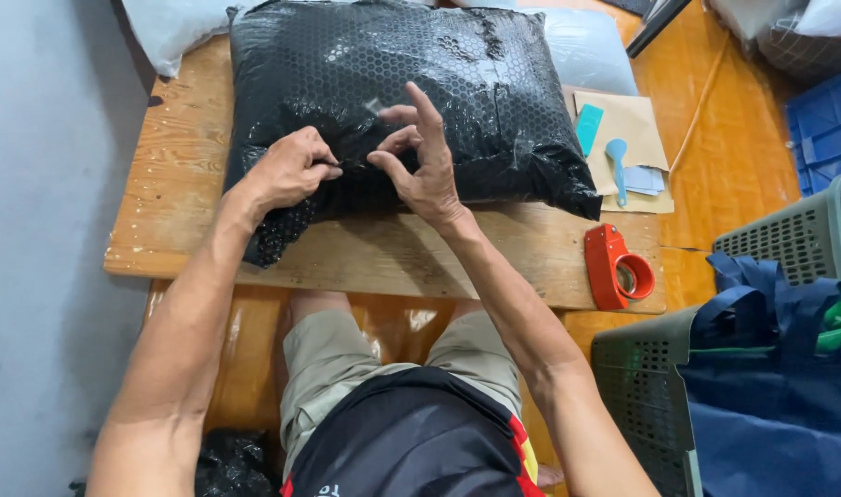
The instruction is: The person seals a large black bubble mailer on a wooden table. They fold the edges of the mailer and apply clear adhesive tape to secure the seams using a red tape dispenser.
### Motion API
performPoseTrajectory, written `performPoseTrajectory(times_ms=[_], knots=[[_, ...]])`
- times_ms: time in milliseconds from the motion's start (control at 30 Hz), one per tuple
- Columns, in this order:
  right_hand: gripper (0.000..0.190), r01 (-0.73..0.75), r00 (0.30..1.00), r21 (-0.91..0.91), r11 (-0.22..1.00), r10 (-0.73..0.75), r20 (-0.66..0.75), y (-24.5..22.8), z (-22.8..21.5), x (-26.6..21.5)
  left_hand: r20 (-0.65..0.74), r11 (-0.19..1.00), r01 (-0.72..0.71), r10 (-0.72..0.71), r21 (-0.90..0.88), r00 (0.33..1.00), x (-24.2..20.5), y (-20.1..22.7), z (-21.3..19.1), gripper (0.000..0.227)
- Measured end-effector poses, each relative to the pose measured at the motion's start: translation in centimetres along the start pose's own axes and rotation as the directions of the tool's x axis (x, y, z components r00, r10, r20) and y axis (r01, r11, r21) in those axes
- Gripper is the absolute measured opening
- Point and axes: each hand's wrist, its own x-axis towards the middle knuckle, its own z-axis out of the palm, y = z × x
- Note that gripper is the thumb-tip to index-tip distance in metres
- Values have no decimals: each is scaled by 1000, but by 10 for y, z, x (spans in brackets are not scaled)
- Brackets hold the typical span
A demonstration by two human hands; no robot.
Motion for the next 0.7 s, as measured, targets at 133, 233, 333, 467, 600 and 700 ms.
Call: performPoseTrajectory(times_ms=[133,233,333,467,600,700], knots=[[80,-57,995,-53,997,61,75,-10,0,-2,40,994,65,-62,-85,997,-6,8,-6,12],[82,-16,984,-129,992,38,175,5,5,-6,-25,991,-51,49,-125,999,-7,3,-6,14],[82,-30,981,-145,989,57,184,12,12,-8,6,991,-12,13,-130,1000,-9,1,-7,15],[84,-11,980,-222,975,54,191,20,18,-10,19,987,-3,6,-163,1000,-5,-8,-4,13],[83,-10,982,-258,966,57,179,25,20,-11,15,984,-21,24,-174,1000,-6,-8,-4,13],[85,-19,987,-304,953,67,148,29,22,-15,-3,975,-63,63,-212,998,-6,-12,-1,12]])
